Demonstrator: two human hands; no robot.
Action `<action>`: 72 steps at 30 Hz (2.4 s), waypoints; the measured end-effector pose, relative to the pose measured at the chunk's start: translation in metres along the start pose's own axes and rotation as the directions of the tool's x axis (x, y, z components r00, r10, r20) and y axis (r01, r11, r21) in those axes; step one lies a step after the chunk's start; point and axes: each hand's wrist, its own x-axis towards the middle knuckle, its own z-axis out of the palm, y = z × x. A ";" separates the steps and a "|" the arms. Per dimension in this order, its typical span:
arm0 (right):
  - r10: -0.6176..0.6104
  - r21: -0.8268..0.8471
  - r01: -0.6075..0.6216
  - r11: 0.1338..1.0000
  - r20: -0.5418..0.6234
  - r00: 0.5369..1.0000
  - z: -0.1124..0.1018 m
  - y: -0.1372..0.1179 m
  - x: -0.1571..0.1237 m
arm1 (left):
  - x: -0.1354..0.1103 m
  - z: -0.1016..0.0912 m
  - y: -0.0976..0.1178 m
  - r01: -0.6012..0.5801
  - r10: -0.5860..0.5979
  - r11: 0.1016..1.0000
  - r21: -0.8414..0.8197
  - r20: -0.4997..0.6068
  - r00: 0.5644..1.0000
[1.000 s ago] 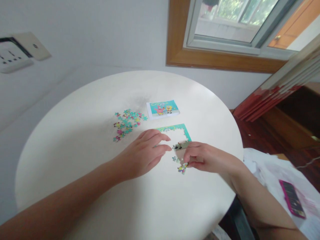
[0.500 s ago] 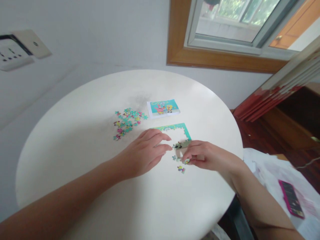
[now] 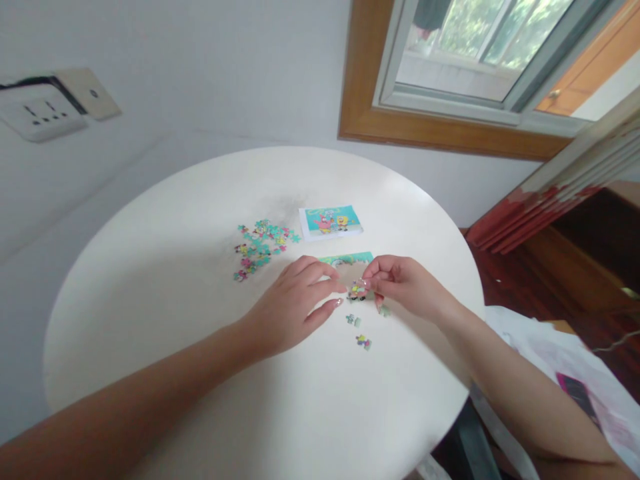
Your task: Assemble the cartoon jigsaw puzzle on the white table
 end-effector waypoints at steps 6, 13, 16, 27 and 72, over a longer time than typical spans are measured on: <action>-0.086 -0.030 0.086 0.996 -0.024 0.996 0.013 0.001 0.015 | 0.004 0.001 0.000 0.070 -0.079 0.992 -0.105 -0.087 0.993; -0.160 -0.145 0.152 0.978 -0.049 0.986 0.014 0.004 0.013 | 0.005 0.003 -0.005 0.098 -0.126 0.968 -0.232 -0.111 0.986; -0.261 -0.249 0.248 0.936 -0.021 0.965 0.013 0.003 0.011 | 0.005 0.005 -0.008 0.134 -0.173 0.949 -0.287 -0.113 0.978; -0.452 -0.579 0.380 0.721 0.022 0.892 0.002 0.012 0.017 | 0.005 0.010 -0.014 0.154 -0.169 0.973 -0.172 -0.074 0.983; -0.234 -0.455 0.614 0.645 0.647 0.726 -0.008 0.004 -0.010 | -0.006 0.010 -0.001 0.054 -0.054 0.998 0.013 0.093 0.994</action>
